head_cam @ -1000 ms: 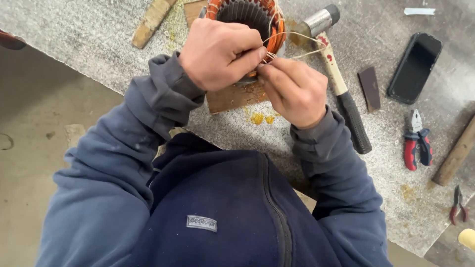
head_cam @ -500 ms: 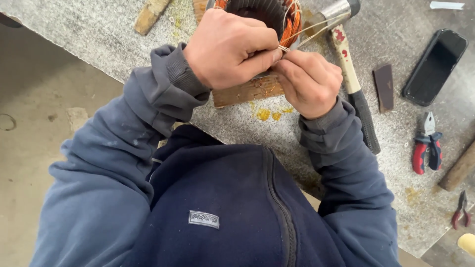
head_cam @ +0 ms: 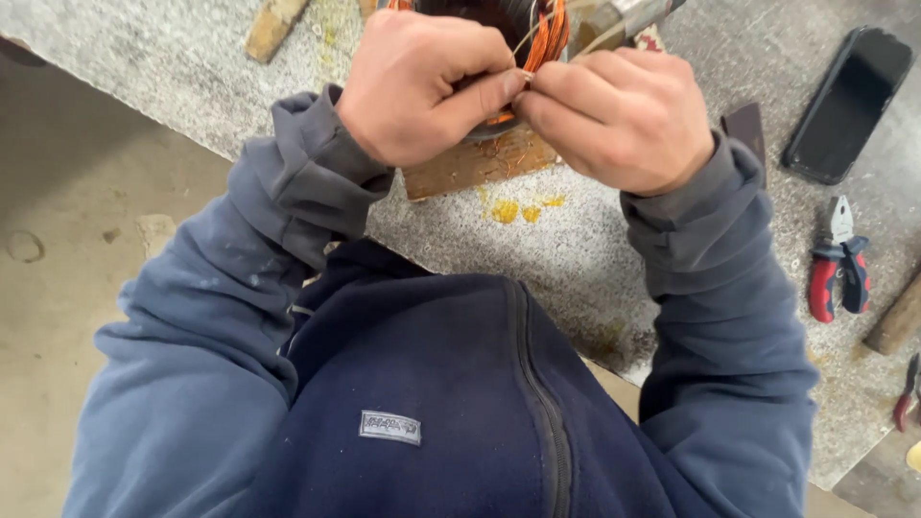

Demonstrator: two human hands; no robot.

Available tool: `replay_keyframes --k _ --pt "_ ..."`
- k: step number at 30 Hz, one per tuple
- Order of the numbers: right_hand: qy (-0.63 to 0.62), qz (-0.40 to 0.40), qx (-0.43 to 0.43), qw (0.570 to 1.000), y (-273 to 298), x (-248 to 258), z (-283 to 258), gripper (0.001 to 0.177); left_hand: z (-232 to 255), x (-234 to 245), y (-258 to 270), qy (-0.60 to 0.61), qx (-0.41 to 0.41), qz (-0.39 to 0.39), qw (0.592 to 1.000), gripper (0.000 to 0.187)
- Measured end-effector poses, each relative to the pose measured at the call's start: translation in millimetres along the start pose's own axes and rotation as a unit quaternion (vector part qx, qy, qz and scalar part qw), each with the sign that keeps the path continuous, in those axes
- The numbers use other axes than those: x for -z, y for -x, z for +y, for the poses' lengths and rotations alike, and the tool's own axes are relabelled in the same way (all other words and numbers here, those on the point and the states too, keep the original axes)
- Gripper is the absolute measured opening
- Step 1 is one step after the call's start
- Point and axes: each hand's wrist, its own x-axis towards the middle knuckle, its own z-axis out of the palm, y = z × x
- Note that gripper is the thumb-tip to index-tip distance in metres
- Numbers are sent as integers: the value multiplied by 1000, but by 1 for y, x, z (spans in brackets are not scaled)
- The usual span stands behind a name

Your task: The person winds white string around a copper-wound stator to secure the coils. They use a rubber mallet to tap the string into place and tighten the windings. The person also uses a small wooden block to press the string down while hammering.

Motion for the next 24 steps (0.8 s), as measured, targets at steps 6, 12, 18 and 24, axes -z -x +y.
replay_keyframes --k 6,12,18,24 --pt "0 -21 -15 1000 7 -6 3 15 -5 2 1 18 -10 -12 1000 13" --pt "8 -16 -62 998 -2 0 -10 13 -3 0 4 28 -18 -12 999 13" --pt "-1 137 -55 989 -7 23 -21 22 0 -6 9 -30 -50 18 998 8" --pt "-246 -37 -194 949 1 9 -1 28 7 -8 6 -83 -66 23 994 9"
